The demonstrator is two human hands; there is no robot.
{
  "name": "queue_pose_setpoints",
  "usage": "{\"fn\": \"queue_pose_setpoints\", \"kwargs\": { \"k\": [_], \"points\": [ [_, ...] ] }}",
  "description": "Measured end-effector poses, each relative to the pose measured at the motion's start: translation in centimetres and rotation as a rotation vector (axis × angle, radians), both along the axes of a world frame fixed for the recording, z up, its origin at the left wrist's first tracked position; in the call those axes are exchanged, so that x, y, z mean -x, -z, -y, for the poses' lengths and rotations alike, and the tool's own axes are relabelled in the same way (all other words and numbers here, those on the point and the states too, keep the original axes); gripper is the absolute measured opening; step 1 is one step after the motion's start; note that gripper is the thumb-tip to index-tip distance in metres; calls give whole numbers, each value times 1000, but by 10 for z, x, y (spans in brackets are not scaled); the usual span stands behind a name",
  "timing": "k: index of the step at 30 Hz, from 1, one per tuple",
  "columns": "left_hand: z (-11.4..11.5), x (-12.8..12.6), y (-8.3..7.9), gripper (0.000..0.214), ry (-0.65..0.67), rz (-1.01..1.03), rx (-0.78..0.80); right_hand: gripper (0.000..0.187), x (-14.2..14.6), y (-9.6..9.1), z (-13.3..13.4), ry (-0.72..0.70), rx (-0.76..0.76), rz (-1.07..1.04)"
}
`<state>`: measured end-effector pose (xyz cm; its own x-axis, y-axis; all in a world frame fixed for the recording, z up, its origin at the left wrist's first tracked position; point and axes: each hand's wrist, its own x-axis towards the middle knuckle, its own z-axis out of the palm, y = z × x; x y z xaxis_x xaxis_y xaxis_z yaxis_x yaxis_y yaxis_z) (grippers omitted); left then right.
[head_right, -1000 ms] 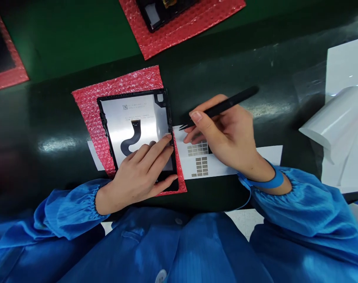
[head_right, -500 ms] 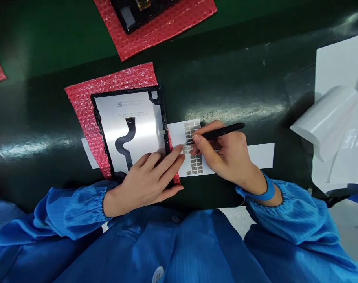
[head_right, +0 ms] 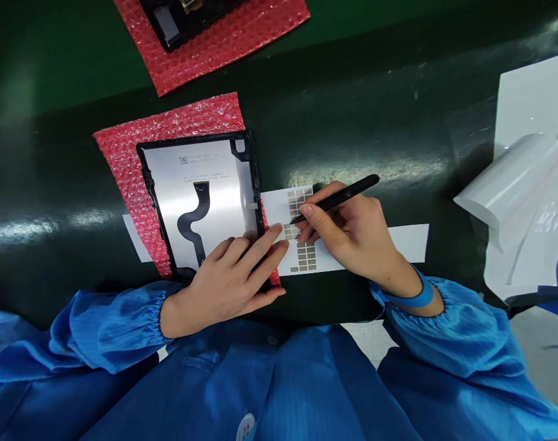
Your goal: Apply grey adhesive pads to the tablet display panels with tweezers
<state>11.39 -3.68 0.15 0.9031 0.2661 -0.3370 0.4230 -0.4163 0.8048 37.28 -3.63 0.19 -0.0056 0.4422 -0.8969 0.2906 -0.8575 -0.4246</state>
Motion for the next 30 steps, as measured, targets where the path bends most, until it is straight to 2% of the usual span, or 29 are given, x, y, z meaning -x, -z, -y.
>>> {"fn": "queue_pose_setpoints", "kwargs": {
  "k": [7,12,14,17,19,22,26,30],
  "points": [
    [-1,0,3,65,0,13,51,25,4,1,-4,180,34,9],
    [-16,12,2,54,-147,98,81,23,25,2,-22,239,5,78],
    [-23,21,-1,51,-184,67,52,22,44,8,-32,236,-27,74],
    [-27,37,-1,65,-138,-71,7,22,82,23,-46,209,-79,36],
    [-27,47,4,77,-95,-138,-14,21,107,35,-52,178,-91,23],
    [-25,58,17,75,-73,-148,-41,25,136,52,-54,129,-65,-8],
    [-28,65,30,58,-67,-87,-29,29,151,65,-51,90,-22,-20],
    [-29,67,33,49,-81,-68,2,29,154,66,-49,87,-27,26]
  ]
}}
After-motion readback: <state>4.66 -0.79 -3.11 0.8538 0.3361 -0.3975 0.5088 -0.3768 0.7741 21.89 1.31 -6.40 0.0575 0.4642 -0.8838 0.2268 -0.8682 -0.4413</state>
